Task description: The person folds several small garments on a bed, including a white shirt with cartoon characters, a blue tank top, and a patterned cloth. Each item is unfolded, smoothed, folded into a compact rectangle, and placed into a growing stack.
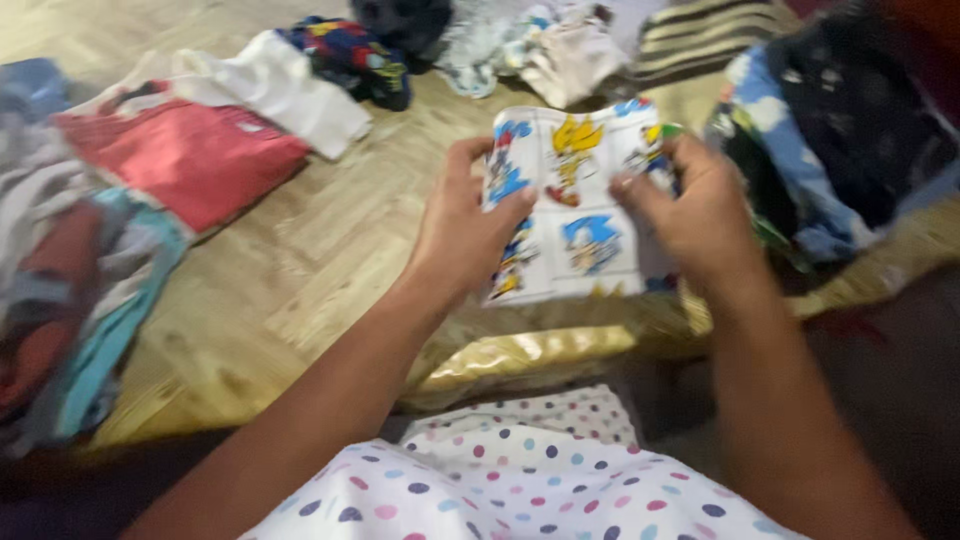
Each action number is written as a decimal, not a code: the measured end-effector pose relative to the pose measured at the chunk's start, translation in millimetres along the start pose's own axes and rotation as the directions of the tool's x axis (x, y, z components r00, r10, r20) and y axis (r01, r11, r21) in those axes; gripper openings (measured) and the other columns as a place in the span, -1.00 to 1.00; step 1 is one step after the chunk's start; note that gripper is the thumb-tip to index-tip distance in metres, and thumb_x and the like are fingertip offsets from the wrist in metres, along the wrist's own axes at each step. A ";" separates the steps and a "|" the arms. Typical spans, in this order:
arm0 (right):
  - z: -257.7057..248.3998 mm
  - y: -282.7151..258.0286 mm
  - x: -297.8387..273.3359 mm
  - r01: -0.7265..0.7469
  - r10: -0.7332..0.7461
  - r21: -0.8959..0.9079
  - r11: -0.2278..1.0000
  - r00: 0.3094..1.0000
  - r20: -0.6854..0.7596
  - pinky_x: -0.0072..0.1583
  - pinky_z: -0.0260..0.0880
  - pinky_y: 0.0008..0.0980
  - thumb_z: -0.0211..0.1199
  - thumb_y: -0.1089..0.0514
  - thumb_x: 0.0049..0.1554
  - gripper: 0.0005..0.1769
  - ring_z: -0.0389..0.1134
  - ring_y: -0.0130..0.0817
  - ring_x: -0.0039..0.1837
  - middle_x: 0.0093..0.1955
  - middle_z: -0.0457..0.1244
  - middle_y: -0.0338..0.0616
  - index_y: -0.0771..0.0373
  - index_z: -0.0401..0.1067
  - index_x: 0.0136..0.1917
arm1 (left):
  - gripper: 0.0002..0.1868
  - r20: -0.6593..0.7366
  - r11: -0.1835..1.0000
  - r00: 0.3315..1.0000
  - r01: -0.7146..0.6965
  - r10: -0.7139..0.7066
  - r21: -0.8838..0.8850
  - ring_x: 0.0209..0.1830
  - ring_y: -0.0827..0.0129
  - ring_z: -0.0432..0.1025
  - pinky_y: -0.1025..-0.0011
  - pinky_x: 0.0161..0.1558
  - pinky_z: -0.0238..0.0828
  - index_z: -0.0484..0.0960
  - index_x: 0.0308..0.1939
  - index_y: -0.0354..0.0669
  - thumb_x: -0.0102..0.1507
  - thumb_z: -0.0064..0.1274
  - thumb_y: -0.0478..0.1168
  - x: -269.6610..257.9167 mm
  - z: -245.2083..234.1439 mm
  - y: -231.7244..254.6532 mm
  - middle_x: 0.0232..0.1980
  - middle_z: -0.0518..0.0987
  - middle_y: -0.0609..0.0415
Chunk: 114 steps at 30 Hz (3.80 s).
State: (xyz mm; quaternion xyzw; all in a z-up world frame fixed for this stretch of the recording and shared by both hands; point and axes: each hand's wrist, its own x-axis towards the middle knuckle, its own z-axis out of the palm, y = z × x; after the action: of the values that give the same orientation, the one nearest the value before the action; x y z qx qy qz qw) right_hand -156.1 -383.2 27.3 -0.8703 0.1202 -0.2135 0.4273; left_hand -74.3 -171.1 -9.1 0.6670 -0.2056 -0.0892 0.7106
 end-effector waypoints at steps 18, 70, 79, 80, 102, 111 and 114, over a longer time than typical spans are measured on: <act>-46.8 84.2 39.7 -0.015 -0.076 -0.470 0.883 0.982 -0.174 0.18 0.36 -0.01 0.36 0.21 0.11 -0.42 0.41 0.19 0.18 0.16 0.34 0.27 0.27 0.35 0.39 | -0.18 0.099 0.967 0.995 -0.046 0.021 0.250 0.15 0.15 0.55 0.29 0.17 0.43 0.22 0.48 -0.10 0.19 0.28 -0.22 76.1 108.9 -70.5 0.19 0.61 -0.16; 20.2 62.8 -43.8 -0.677 0.255 0.735 -0.029 0.706 0.660 0.28 0.43 0.00 0.14 0.15 0.20 -0.55 0.45 -0.05 0.20 0.21 0.37 0.19 0.47 0.40 0.29 | -0.50 0.064 0.850 0.938 0.277 -0.339 0.447 -0.23 0.39 0.61 0.39 -0.18 0.61 0.65 0.13 -0.20 0.27 0.04 0.07 -26.3 -50.5 46.2 -0.03 0.72 -0.02; 1.8 16.4 -46.8 -0.639 -0.013 0.719 -0.272 0.750 0.662 0.38 0.33 0.11 0.15 0.13 0.24 -0.42 0.38 0.13 0.32 0.32 0.30 0.34 0.58 0.28 0.41 | -0.32 0.301 0.668 0.729 0.684 -0.615 -0.294 -0.16 0.34 0.57 0.36 -0.18 0.46 0.65 0.15 -0.20 0.31 -0.13 0.29 -69.0 -30.3 28.0 -0.03 0.73 -0.02; -1.0 13.7 -48.7 -0.643 -0.079 0.698 -0.315 0.751 0.656 0.40 0.31 0.11 0.14 0.14 0.28 -0.41 0.36 0.15 0.35 0.35 0.29 0.36 0.59 0.25 0.45 | -0.33 0.360 0.601 0.732 0.681 -0.579 -0.419 -0.11 0.31 0.57 0.33 -0.13 0.48 0.62 0.18 -0.17 0.31 -0.13 0.28 -70.5 -26.0 27.2 0.01 0.72 -0.03; -51.9 59.6 40.6 -0.184 0.172 -0.618 0.764 0.982 -0.080 0.18 0.36 0.00 0.36 0.18 0.07 -0.35 0.40 0.13 0.11 0.08 0.34 0.20 0.24 0.32 0.42 | -0.37 0.131 0.891 0.981 0.068 -0.141 0.449 -0.01 0.25 0.55 0.35 0.02 0.47 0.43 0.24 -0.35 0.19 0.35 -0.19 64.7 95.7 -31.7 0.04 0.66 -0.16; -37.6 72.8 21.9 0.207 -0.240 -0.679 0.705 0.970 0.046 0.30 0.29 0.01 0.19 0.38 0.11 -0.53 0.29 0.15 0.27 0.36 0.32 0.06 0.26 0.49 0.31 | -0.43 0.319 0.843 0.824 0.525 -0.469 -0.115 -0.18 0.13 0.61 0.04 -0.15 0.62 0.34 0.27 -0.26 0.18 0.11 -0.26 75.4 84.9 -29.3 0.00 0.65 -0.16; -43.2 57.7 19.6 0.274 -0.300 -0.602 0.750 0.952 0.059 0.33 0.32 -0.07 0.31 0.26 0.17 -0.69 0.33 0.06 0.32 0.32 0.31 0.15 0.30 0.53 0.21 | -0.31 0.159 0.878 0.970 0.088 -0.182 0.470 -0.02 0.16 0.62 0.26 0.08 0.49 0.27 0.39 -0.25 0.24 0.19 -0.16 75.6 66.4 -16.0 -0.05 0.69 -0.15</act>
State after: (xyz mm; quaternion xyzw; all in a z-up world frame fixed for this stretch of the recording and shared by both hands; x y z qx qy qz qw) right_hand -161.0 -455.7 10.3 -0.9640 0.0557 -0.2449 0.0873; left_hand -31.2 -263.4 -10.0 0.8164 -0.2433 -0.1537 0.5006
